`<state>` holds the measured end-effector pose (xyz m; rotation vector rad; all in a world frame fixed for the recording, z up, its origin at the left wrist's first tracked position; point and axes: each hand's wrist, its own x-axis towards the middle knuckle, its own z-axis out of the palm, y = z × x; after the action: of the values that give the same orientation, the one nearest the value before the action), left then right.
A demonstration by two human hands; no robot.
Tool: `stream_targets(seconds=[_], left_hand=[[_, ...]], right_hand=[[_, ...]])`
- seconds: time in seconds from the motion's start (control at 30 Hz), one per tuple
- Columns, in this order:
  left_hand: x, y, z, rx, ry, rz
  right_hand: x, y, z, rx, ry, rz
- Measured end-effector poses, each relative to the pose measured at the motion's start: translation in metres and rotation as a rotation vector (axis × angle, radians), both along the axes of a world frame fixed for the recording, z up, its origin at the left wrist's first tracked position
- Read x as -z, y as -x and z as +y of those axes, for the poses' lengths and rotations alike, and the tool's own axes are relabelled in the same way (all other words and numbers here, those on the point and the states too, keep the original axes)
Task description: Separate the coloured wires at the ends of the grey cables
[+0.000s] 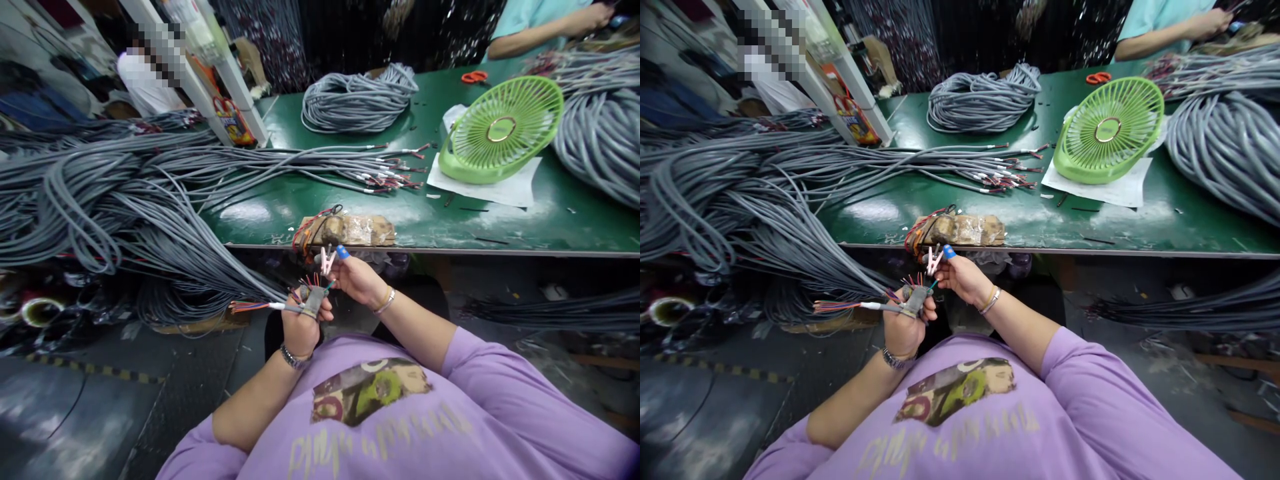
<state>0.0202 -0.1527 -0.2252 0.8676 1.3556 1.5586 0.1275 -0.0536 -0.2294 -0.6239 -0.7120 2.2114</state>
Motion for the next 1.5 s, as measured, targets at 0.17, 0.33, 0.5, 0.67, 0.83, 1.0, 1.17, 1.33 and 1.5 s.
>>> stream_targets(seconds=[0.17,0.33,0.5,0.67,0.83,1.0,1.17,1.33,1.5], left_hand=[[-0.001,-0.002,0.002,0.001,-0.013,0.007],[-0.001,-0.003,0.004,0.002,-0.023,0.011],[0.003,-0.002,0.005,0.010,-0.014,0.023],[0.007,-0.001,0.004,0.006,-0.002,0.023],[0.008,-0.001,0.005,-0.003,0.005,0.016],[0.007,0.002,0.000,0.004,0.003,0.030],[0.015,0.008,-0.008,0.059,0.050,0.070],[0.019,0.010,-0.009,0.145,0.087,0.143],[0.007,0.010,-0.006,0.314,0.167,0.213]], right_hand=[[0.009,0.008,0.000,0.084,-0.125,-0.038],[0.015,0.016,-0.002,0.316,-0.324,-0.217],[0.013,0.022,0.002,0.155,-0.052,-0.012],[0.007,0.026,0.004,0.184,0.091,0.124],[0.006,0.027,0.002,0.194,0.145,0.112],[0.009,0.015,-0.002,0.038,0.123,0.145],[0.009,-0.011,-0.004,-0.241,0.028,-0.038],[0.003,-0.022,-0.007,-0.250,-0.232,-0.230],[-0.005,-0.021,-0.013,-0.248,-0.489,-0.263]])
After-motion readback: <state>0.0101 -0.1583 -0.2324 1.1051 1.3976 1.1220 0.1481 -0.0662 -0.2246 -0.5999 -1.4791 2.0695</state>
